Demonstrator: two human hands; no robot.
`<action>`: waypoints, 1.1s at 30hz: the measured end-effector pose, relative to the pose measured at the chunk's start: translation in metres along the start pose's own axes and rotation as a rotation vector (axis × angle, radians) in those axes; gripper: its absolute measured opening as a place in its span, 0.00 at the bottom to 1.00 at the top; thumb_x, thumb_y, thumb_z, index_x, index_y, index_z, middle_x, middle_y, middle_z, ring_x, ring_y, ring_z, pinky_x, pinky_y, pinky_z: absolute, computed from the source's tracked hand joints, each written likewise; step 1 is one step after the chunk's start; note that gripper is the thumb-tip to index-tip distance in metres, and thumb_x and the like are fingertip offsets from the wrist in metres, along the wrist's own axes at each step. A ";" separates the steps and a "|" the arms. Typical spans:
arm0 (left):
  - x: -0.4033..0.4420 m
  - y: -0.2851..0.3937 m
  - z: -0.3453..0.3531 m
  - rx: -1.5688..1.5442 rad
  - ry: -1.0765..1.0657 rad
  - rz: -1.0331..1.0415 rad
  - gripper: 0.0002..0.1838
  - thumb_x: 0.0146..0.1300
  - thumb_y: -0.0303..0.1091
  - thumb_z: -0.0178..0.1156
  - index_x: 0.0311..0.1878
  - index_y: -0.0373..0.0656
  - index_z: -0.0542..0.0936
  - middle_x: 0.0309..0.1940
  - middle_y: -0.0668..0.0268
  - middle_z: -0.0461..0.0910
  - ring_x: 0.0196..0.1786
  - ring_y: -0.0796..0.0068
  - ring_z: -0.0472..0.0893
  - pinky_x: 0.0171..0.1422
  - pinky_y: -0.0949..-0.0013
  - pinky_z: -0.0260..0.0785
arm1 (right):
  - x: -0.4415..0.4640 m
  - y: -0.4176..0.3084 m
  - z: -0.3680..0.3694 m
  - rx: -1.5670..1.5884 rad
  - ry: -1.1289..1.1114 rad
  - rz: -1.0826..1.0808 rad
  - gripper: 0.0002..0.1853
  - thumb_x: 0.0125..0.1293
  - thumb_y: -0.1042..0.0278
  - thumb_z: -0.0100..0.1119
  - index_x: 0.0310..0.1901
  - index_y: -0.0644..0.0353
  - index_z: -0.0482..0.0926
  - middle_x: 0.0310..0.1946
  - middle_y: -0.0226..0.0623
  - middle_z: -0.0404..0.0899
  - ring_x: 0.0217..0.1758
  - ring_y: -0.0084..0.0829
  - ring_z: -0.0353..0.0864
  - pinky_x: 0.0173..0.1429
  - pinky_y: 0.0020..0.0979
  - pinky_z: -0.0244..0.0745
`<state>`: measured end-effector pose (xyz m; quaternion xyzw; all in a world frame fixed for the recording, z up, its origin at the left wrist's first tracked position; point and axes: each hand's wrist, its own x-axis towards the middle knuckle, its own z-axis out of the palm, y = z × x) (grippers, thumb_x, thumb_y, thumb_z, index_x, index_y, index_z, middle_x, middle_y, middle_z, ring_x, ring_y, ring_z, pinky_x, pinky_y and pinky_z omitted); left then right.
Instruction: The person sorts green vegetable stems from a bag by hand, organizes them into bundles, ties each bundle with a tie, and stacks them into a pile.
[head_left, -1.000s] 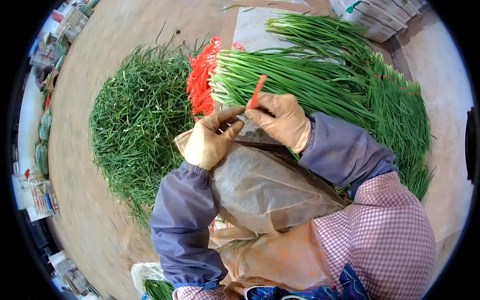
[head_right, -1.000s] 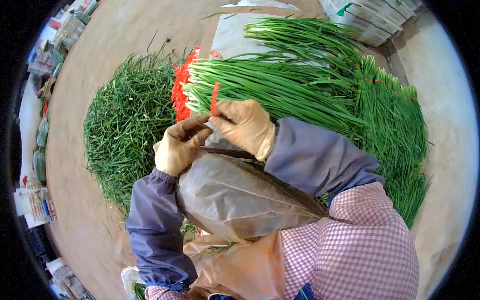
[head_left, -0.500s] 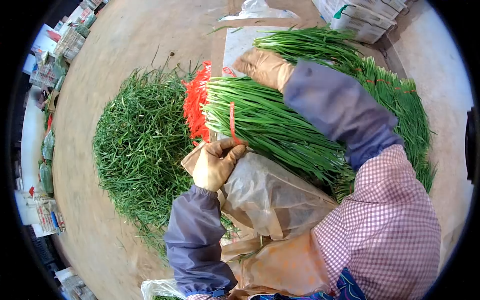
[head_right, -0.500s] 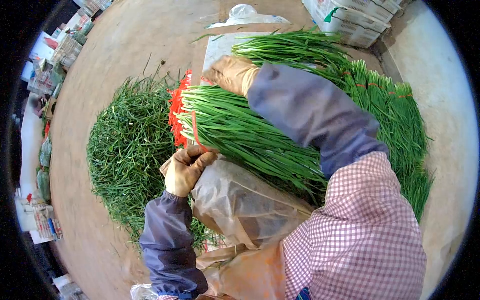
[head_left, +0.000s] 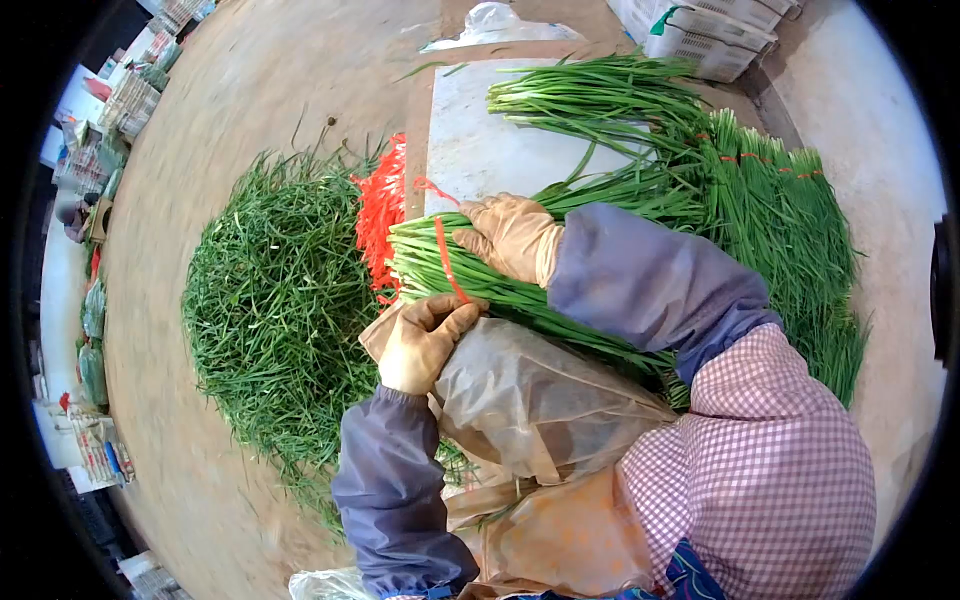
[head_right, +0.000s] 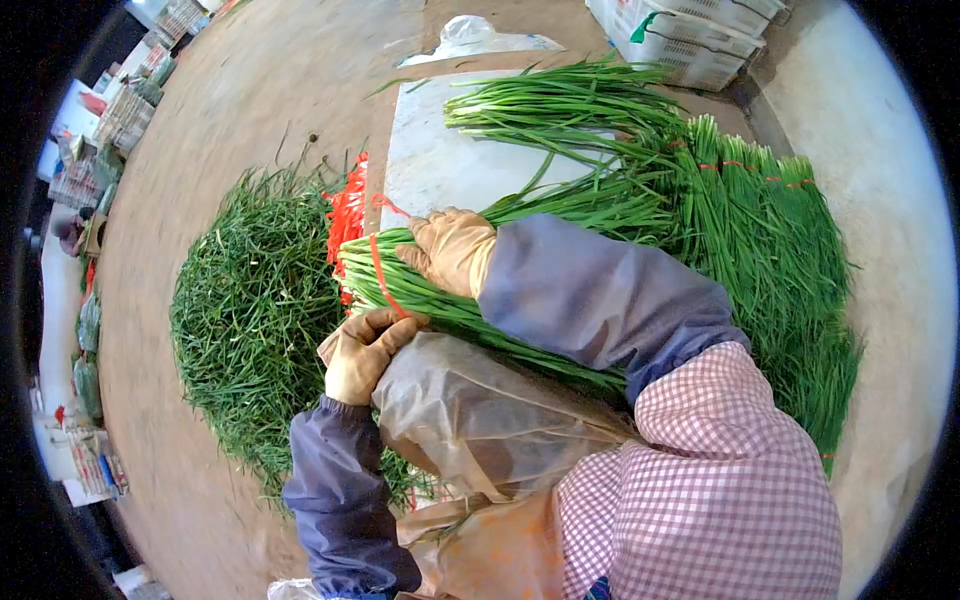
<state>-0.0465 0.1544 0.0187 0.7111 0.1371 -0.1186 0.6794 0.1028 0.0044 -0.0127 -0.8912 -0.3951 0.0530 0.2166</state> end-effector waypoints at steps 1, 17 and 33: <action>-0.002 0.002 0.001 0.020 0.020 0.005 0.11 0.65 0.34 0.64 0.45 0.38 0.85 0.39 0.67 0.86 0.40 0.82 0.81 0.50 0.75 0.72 | -0.001 0.003 -0.002 0.009 -0.003 0.010 0.35 0.73 0.39 0.38 0.57 0.70 0.73 0.49 0.57 0.78 0.54 0.55 0.76 0.61 0.46 0.69; -0.017 -0.006 0.002 0.025 0.169 0.068 0.10 0.65 0.29 0.62 0.48 0.37 0.84 0.41 0.66 0.86 0.43 0.80 0.81 0.53 0.76 0.71 | 0.051 0.129 -0.109 0.079 0.386 0.171 0.13 0.65 0.65 0.62 0.47 0.61 0.81 0.45 0.40 0.83 0.49 0.32 0.81 0.58 0.30 0.72; -0.018 0.004 0.007 0.012 0.194 0.064 0.10 0.64 0.29 0.62 0.46 0.37 0.85 0.40 0.66 0.86 0.44 0.78 0.81 0.55 0.73 0.71 | 0.113 0.187 -0.117 0.123 -0.383 0.114 0.59 0.45 0.53 0.77 0.75 0.53 0.50 0.67 0.51 0.66 0.69 0.46 0.67 0.72 0.37 0.61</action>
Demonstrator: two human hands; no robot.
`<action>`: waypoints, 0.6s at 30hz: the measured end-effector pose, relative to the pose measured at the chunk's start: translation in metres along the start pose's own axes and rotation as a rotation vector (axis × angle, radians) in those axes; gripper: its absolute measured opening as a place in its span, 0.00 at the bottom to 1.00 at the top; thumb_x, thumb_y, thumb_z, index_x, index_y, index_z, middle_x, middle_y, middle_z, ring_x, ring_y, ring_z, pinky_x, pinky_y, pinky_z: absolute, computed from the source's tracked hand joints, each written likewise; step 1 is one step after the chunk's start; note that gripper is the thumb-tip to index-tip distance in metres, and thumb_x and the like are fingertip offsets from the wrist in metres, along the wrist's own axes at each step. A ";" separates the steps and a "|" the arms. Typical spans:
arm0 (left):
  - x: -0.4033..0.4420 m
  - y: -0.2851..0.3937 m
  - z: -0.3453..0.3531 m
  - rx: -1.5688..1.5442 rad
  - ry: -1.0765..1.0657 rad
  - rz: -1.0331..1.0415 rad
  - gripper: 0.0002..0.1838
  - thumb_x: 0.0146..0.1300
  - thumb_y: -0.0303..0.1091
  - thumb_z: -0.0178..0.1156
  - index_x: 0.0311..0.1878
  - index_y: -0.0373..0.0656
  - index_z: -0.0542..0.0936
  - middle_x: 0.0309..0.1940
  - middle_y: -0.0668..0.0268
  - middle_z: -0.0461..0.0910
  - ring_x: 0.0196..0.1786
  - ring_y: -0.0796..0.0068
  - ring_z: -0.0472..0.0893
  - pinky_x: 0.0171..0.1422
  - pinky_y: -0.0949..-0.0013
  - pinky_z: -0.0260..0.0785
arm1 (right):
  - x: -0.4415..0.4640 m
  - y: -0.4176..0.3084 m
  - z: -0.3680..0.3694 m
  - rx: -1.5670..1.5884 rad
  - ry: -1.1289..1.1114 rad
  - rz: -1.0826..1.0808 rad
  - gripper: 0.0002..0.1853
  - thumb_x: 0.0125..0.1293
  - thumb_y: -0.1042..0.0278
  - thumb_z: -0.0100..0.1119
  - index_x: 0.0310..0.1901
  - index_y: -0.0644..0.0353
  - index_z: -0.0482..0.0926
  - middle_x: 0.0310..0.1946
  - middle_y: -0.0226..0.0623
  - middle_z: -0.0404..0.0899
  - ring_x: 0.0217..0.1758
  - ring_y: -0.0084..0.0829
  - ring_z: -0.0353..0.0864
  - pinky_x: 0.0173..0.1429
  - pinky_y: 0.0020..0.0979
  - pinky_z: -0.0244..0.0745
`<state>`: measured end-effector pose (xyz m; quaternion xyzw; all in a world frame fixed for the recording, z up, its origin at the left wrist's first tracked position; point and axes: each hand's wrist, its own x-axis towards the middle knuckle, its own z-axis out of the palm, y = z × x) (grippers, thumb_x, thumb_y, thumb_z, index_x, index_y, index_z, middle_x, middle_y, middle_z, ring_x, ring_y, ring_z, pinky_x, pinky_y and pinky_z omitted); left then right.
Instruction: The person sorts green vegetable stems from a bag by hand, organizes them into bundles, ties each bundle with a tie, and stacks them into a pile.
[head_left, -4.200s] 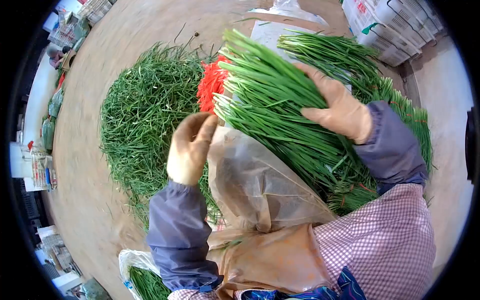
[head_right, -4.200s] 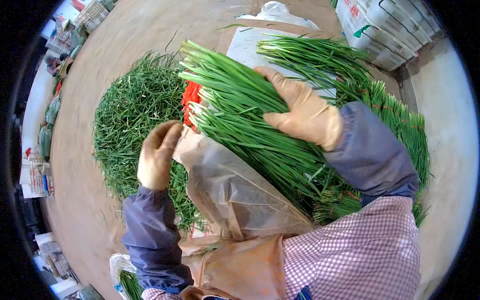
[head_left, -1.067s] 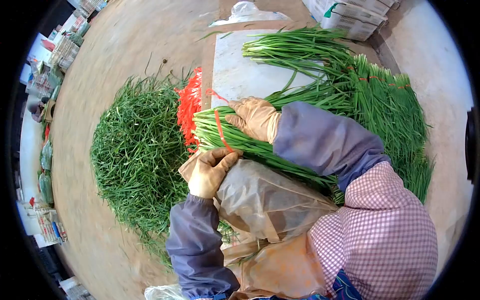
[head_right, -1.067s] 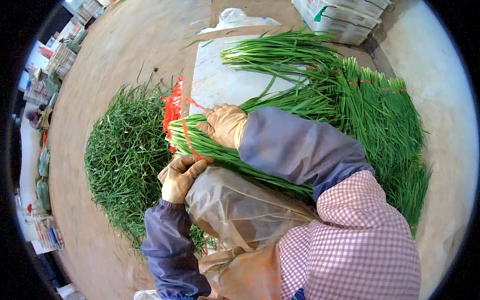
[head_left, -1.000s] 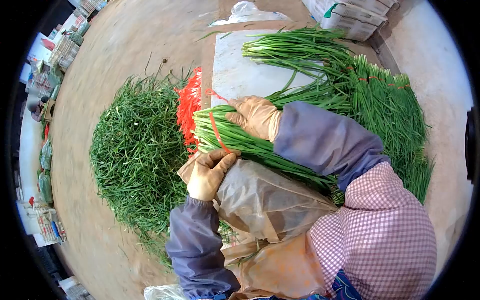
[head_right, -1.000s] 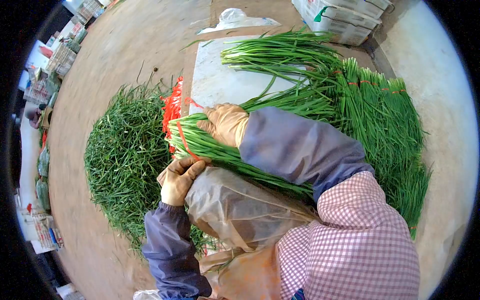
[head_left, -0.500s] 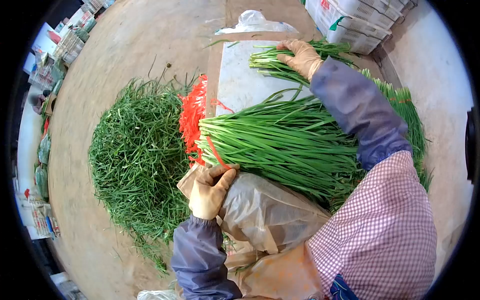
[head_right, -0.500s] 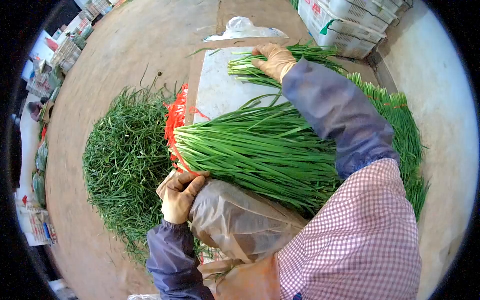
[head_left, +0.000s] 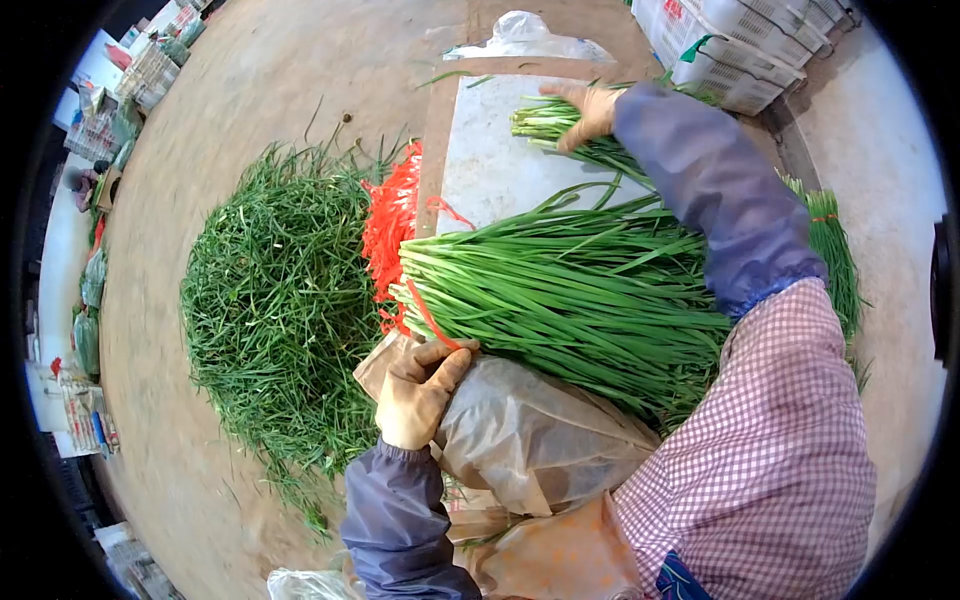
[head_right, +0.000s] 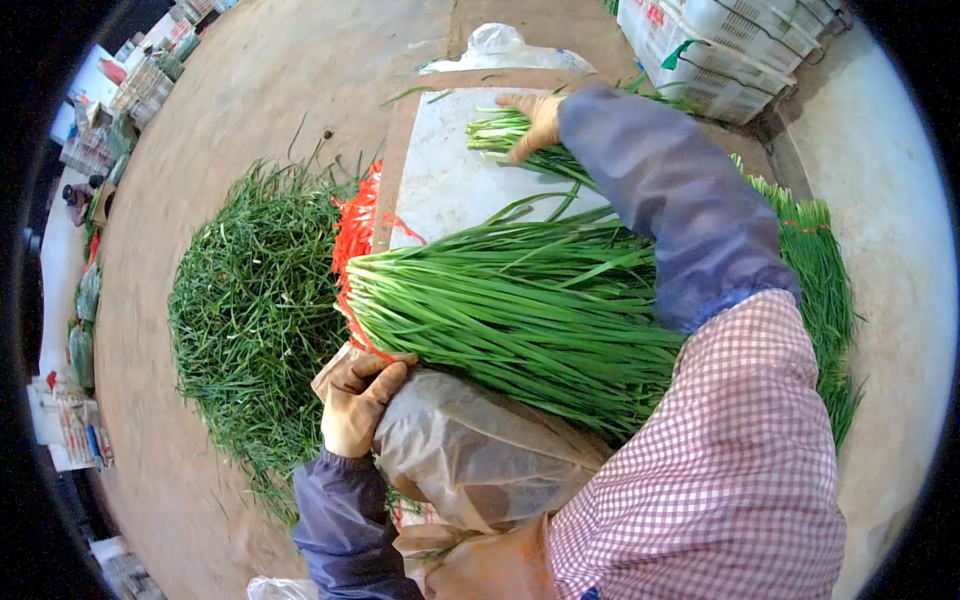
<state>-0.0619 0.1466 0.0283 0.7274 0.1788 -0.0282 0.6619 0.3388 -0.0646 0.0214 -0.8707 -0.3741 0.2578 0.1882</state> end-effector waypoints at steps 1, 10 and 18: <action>0.000 -0.001 0.001 -0.037 0.002 0.001 0.10 0.64 0.29 0.63 0.46 0.36 0.85 0.41 0.65 0.86 0.45 0.78 0.81 0.55 0.73 0.70 | -0.003 -0.004 -0.002 0.208 0.044 0.122 0.54 0.46 0.59 0.76 0.74 0.55 0.54 0.65 0.46 0.69 0.67 0.40 0.69 0.70 0.34 0.63; 0.001 -0.004 0.001 -0.002 0.000 -0.027 0.10 0.64 0.29 0.63 0.47 0.36 0.84 0.41 0.65 0.85 0.45 0.77 0.81 0.55 0.72 0.70 | -0.003 -0.012 0.000 -0.041 0.158 0.076 0.32 0.50 0.59 0.73 0.58 0.58 0.75 0.52 0.44 0.80 0.56 0.39 0.78 0.62 0.35 0.70; 0.001 0.003 0.003 0.027 0.009 -0.019 0.09 0.64 0.28 0.62 0.46 0.36 0.85 0.40 0.65 0.85 0.44 0.77 0.81 0.54 0.72 0.71 | 0.005 0.025 0.002 0.155 0.609 -0.053 0.26 0.61 0.63 0.66 0.58 0.64 0.74 0.51 0.43 0.80 0.55 0.33 0.78 0.62 0.31 0.70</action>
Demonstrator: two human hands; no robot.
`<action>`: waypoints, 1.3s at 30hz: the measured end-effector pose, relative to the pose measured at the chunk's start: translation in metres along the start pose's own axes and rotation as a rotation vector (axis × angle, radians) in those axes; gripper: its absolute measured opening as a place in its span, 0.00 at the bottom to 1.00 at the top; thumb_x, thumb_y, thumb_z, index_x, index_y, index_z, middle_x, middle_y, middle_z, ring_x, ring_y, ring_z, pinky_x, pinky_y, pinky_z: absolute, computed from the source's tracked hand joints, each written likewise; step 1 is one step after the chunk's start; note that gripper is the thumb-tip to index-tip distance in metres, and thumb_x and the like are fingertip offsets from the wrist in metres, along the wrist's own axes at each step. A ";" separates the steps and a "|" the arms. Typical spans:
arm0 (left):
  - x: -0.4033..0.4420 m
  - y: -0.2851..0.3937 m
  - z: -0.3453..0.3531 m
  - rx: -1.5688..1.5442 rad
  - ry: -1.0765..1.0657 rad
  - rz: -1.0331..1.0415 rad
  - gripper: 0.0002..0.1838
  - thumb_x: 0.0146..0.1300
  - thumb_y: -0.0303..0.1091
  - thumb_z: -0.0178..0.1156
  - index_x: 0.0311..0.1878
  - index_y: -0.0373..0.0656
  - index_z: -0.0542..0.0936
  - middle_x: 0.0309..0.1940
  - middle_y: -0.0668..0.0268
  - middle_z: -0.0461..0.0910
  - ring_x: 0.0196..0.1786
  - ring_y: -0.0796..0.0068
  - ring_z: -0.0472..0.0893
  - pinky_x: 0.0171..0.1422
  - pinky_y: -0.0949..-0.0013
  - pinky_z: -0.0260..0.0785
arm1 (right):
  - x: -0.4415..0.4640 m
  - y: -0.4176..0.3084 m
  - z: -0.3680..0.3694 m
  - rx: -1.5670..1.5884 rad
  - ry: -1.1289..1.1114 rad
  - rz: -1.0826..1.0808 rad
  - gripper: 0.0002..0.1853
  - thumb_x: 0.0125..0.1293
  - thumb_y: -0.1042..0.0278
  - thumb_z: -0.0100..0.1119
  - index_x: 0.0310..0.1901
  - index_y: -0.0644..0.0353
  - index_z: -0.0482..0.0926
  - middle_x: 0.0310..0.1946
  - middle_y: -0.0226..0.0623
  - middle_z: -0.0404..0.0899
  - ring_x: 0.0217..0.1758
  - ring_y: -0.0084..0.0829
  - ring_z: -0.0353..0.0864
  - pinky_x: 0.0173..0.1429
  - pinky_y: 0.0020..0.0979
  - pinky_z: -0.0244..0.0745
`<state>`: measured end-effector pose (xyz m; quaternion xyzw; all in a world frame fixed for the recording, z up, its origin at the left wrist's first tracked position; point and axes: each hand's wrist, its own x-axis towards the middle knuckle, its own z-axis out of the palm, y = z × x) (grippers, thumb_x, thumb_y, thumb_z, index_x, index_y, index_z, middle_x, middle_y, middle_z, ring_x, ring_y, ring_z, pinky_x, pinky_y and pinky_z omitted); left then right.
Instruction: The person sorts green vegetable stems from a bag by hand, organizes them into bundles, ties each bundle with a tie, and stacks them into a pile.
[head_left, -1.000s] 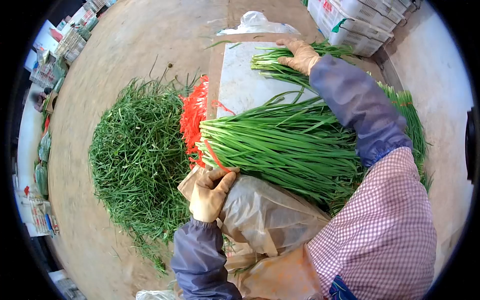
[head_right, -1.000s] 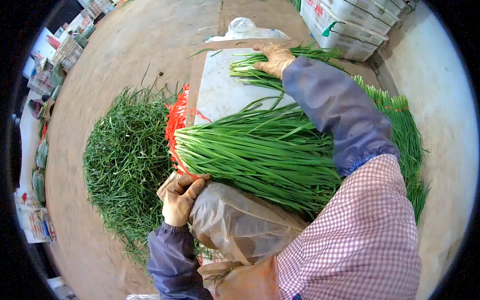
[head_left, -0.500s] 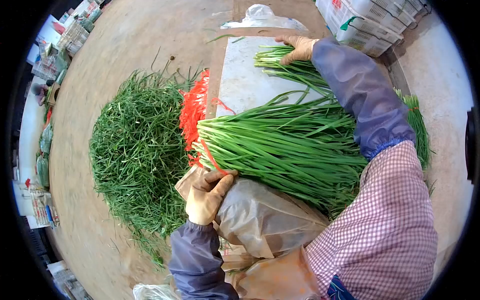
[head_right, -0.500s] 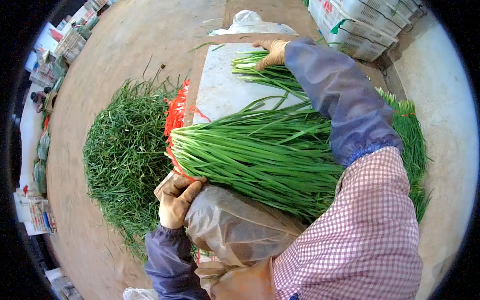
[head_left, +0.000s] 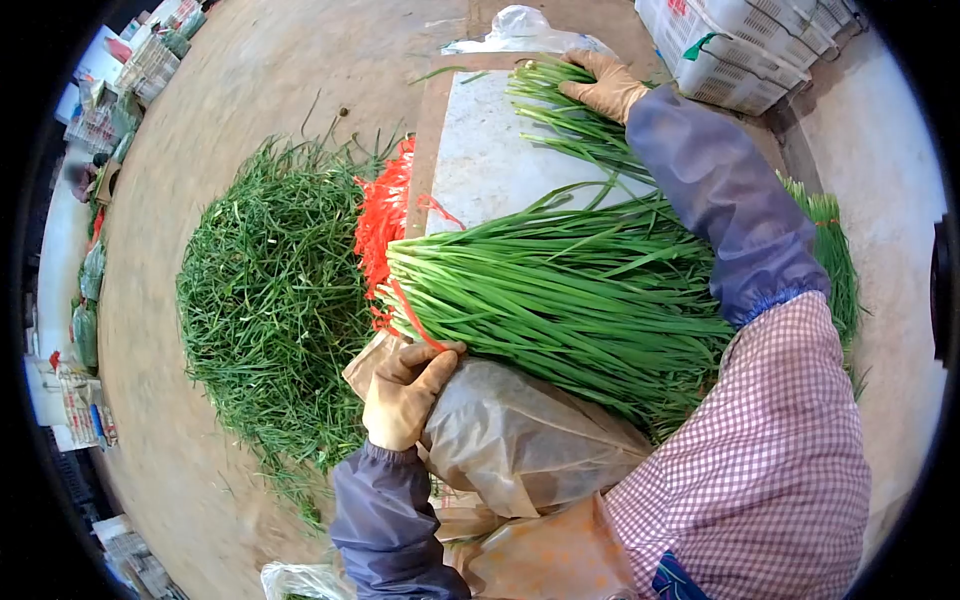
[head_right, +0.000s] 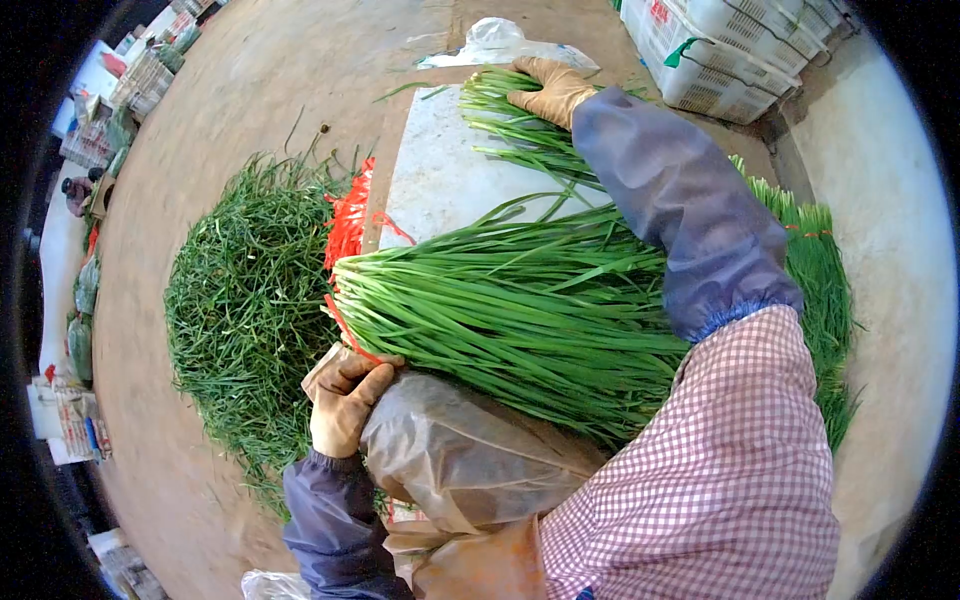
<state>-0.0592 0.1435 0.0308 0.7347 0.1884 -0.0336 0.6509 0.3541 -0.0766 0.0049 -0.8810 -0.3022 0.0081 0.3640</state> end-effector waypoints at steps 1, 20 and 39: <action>0.000 -0.003 0.000 -0.027 -0.004 -0.004 0.09 0.64 0.28 0.62 0.46 0.36 0.85 0.40 0.65 0.85 0.44 0.77 0.81 0.54 0.72 0.71 | -0.003 -0.001 -0.001 0.011 0.022 -0.011 0.25 0.61 0.64 0.66 0.58 0.64 0.74 0.51 0.42 0.80 0.55 0.33 0.78 0.62 0.31 0.70; -0.002 -0.013 -0.002 -0.093 0.038 -0.040 0.09 0.64 0.29 0.63 0.46 0.37 0.85 0.40 0.66 0.86 0.43 0.79 0.81 0.54 0.74 0.71 | 0.010 -0.068 0.010 -0.492 -0.364 0.118 0.30 0.58 0.50 0.65 0.61 0.53 0.76 0.55 0.45 0.79 0.60 0.42 0.77 0.65 0.36 0.69; -0.001 -0.008 0.000 -0.050 0.019 -0.001 0.09 0.65 0.27 0.62 0.46 0.36 0.84 0.40 0.65 0.85 0.43 0.78 0.81 0.53 0.73 0.72 | 0.001 -0.030 -0.007 0.010 -0.135 -0.123 0.22 0.54 0.61 0.73 0.50 0.54 0.77 0.42 0.33 0.81 0.47 0.28 0.78 0.55 0.30 0.71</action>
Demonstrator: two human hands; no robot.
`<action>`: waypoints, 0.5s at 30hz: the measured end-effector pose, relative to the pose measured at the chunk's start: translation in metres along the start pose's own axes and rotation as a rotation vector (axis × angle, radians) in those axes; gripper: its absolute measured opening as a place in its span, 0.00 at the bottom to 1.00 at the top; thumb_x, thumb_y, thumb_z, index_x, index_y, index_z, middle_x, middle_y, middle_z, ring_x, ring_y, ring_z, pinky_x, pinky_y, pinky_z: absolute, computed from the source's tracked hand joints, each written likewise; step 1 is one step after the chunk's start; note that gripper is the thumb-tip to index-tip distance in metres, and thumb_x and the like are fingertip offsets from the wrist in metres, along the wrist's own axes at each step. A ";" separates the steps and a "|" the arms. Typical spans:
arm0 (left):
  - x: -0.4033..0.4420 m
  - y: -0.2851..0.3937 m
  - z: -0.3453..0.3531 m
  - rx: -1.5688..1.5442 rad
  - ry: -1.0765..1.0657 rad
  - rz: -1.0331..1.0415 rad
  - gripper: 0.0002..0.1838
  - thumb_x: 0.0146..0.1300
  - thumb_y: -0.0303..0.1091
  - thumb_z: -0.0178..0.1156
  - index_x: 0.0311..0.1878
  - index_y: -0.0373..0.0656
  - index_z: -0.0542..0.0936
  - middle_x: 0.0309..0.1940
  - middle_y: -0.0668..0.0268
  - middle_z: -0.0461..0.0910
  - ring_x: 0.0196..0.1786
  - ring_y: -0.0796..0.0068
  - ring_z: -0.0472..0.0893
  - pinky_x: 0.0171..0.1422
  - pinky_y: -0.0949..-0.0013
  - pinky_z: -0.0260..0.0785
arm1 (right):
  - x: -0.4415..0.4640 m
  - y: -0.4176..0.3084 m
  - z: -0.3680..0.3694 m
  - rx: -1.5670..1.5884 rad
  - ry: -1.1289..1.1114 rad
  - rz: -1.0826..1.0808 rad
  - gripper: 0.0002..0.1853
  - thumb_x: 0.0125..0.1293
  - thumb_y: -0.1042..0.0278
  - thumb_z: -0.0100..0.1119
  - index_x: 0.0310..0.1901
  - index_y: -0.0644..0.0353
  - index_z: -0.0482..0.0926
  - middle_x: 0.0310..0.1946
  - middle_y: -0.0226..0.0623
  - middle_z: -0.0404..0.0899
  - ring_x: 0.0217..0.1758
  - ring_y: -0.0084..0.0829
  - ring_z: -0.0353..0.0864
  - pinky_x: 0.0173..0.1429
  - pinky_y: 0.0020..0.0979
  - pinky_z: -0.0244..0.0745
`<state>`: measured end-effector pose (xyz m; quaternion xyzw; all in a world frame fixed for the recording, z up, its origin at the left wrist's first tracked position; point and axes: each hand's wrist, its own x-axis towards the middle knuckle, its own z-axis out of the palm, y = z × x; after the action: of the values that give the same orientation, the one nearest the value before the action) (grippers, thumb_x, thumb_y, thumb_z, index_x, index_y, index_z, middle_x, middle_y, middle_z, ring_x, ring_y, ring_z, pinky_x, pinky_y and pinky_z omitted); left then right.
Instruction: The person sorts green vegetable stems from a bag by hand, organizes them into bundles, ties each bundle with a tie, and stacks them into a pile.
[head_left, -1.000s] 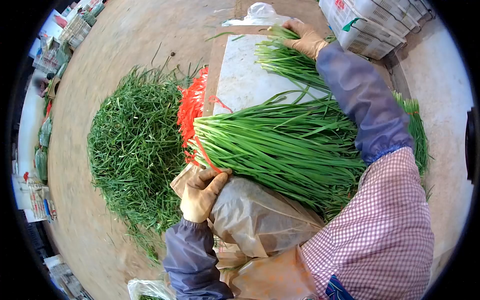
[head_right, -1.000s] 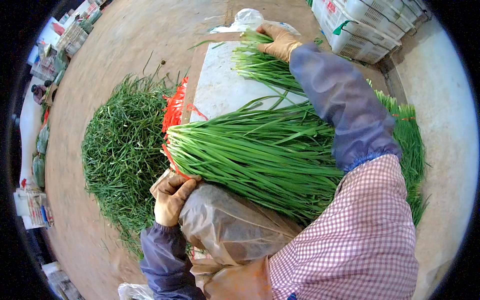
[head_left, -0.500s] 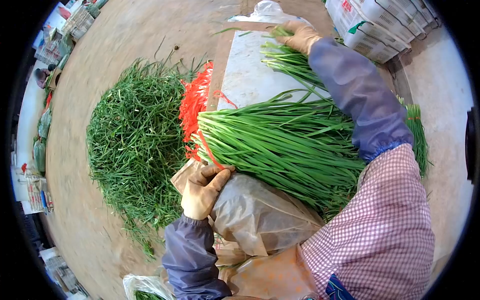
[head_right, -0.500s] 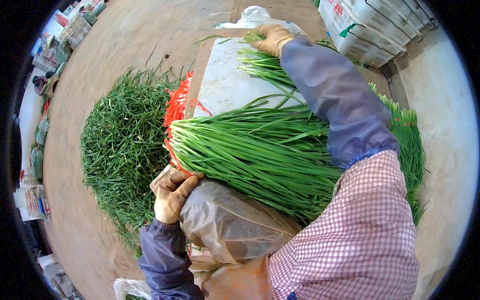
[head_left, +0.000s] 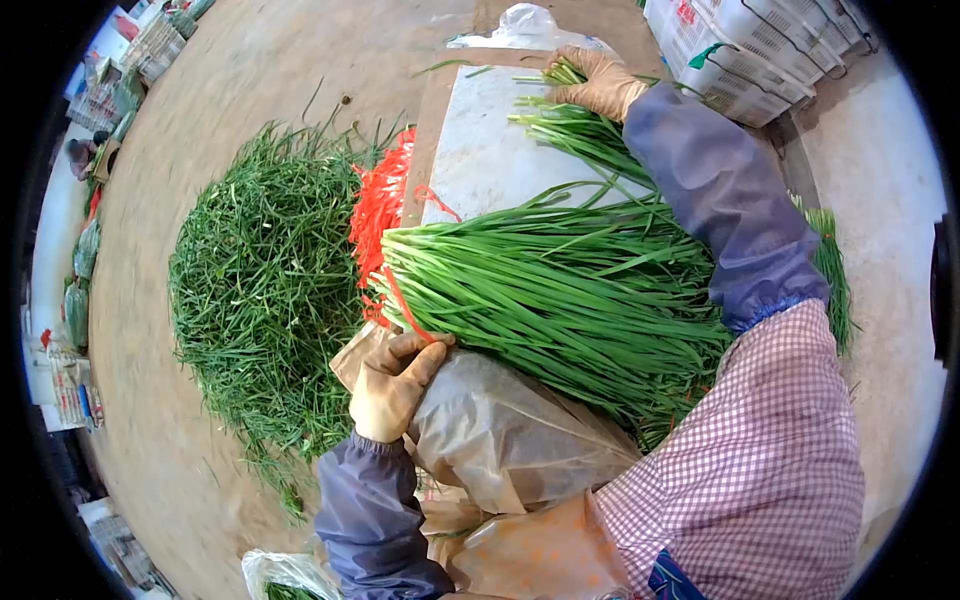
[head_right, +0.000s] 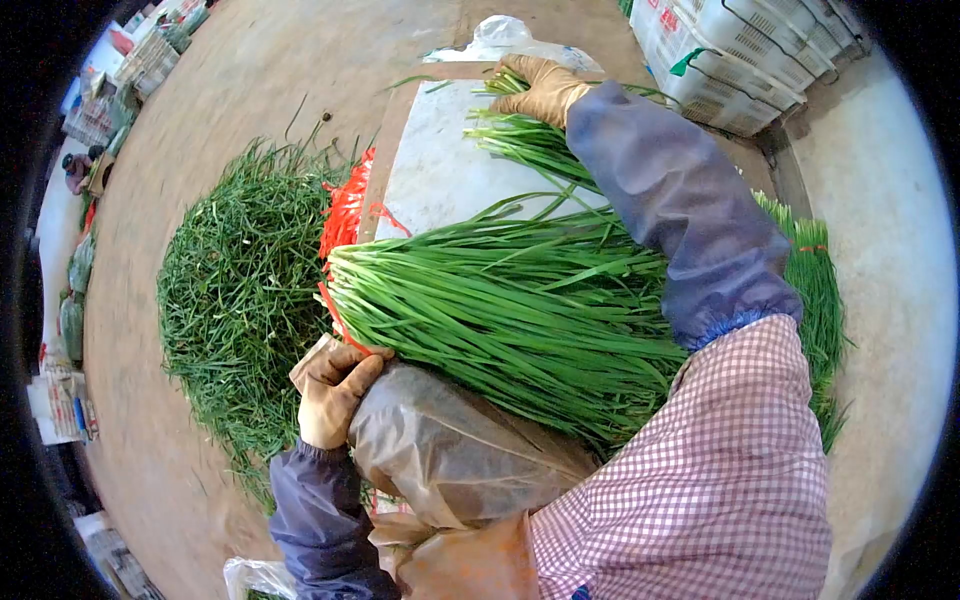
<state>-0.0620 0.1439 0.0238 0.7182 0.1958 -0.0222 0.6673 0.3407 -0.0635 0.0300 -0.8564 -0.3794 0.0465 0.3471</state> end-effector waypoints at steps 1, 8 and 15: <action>-0.001 0.002 0.000 0.013 0.010 -0.005 0.09 0.65 0.27 0.62 0.47 0.36 0.84 0.40 0.64 0.85 0.43 0.78 0.81 0.53 0.73 0.72 | -0.001 -0.002 0.005 -0.051 -0.016 0.013 0.22 0.54 0.61 0.73 0.49 0.54 0.77 0.42 0.33 0.81 0.47 0.28 0.77 0.55 0.31 0.71; -0.022 0.081 0.014 0.576 0.184 0.277 0.22 0.56 0.21 0.63 0.56 0.33 0.77 0.50 0.57 0.82 0.51 0.67 0.81 0.58 0.68 0.71 | 0.000 0.001 0.010 0.372 0.228 0.083 0.09 0.61 0.67 0.69 0.40 0.60 0.81 0.32 0.25 0.82 0.36 0.20 0.77 0.44 0.26 0.73; 0.096 0.131 0.079 1.205 0.054 0.848 0.31 0.58 0.29 0.57 0.67 0.34 0.66 0.67 0.48 0.65 0.70 0.49 0.63 0.74 0.52 0.53 | -0.007 0.010 0.017 0.425 0.387 0.015 0.10 0.60 0.66 0.71 0.38 0.61 0.81 0.31 0.26 0.82 0.35 0.19 0.77 0.43 0.26 0.74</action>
<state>0.0853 0.0877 0.1121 0.9746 -0.1285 0.1516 0.1033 0.3356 -0.0634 0.0094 -0.7601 -0.2815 -0.0369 0.5845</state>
